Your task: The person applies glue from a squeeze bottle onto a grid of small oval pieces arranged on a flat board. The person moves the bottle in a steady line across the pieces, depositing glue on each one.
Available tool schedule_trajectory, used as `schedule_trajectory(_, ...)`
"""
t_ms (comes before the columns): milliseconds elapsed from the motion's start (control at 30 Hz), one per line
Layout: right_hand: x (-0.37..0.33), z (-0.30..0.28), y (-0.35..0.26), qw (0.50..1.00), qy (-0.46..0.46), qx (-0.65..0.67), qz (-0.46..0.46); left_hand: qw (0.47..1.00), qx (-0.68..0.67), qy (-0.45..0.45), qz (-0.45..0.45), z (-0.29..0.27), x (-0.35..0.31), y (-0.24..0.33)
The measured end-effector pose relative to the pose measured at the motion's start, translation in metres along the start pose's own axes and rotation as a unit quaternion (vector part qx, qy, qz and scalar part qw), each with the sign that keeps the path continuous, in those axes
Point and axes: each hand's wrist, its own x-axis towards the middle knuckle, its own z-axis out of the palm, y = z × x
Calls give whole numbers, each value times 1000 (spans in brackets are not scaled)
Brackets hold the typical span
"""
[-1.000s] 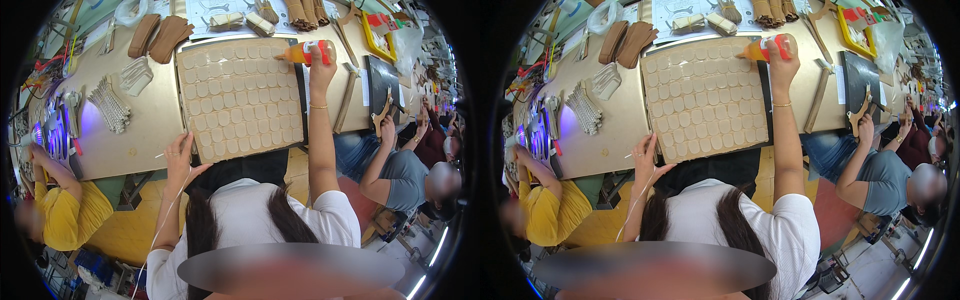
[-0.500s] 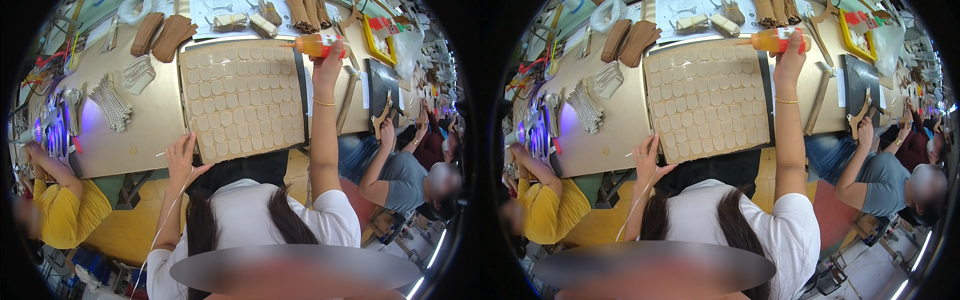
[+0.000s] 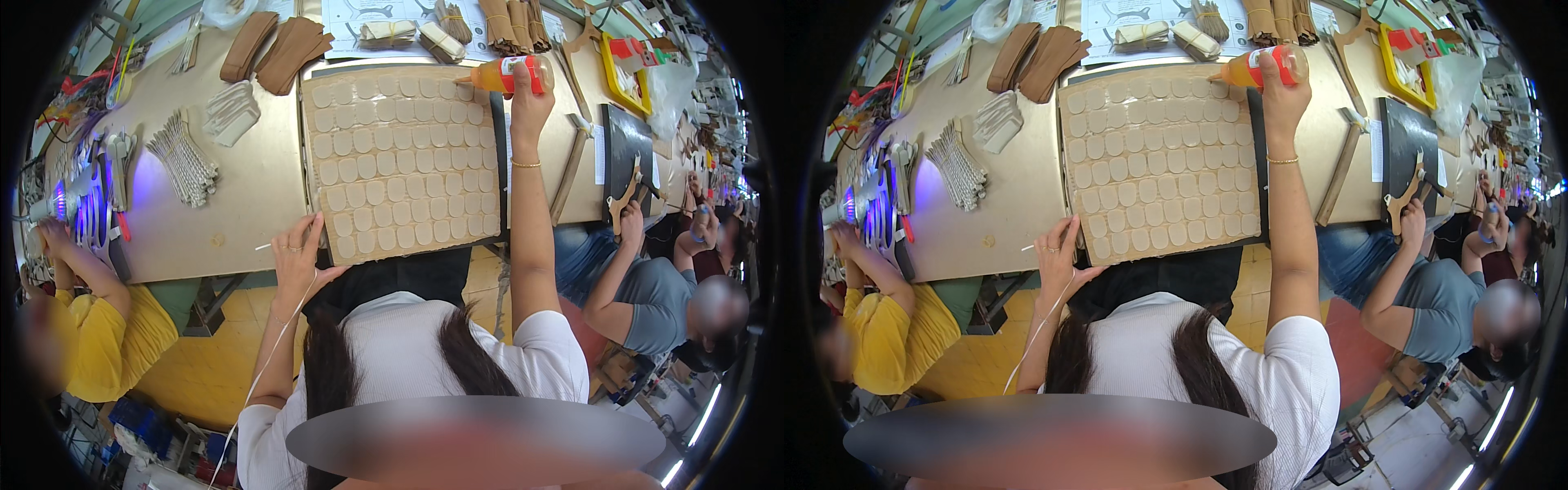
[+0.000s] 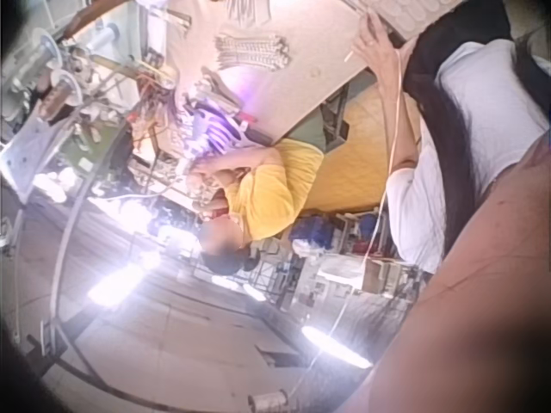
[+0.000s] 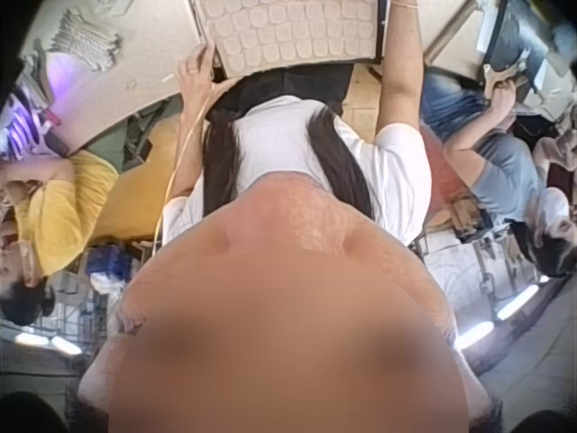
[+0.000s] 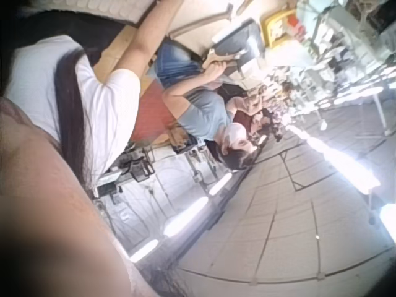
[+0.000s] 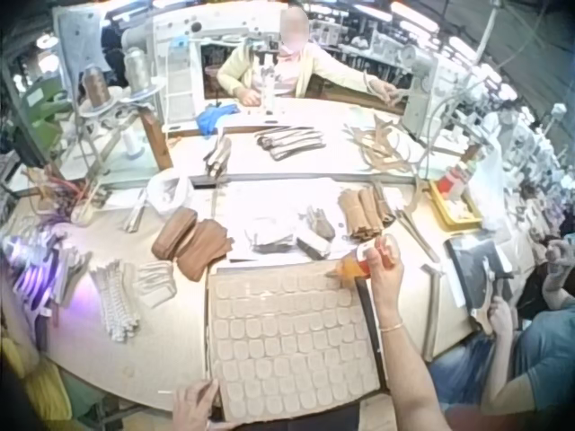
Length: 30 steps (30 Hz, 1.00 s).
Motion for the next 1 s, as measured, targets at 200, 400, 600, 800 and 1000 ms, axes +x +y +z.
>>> schedule_trajectory(200,0,10,-1,1000,-9,-1,-9,1000,-5,7,-2,0,1,1)
schedule_trajectory(400,1,18,-4,988,-8,126,84,1000,-9,3,-6,-1,0,0)
schedule_trajectory(600,3,1,-6,963,13,232,138,1000,-12,-2,-10,0,0,-1)
schedule_trajectory(800,-19,-11,3,1000,10,14,21,1000,-5,3,-8,1,-1,0)
schedule_trajectory(1000,-26,-8,1,1000,4,18,4,1000,-5,3,-4,0,-1,-1)
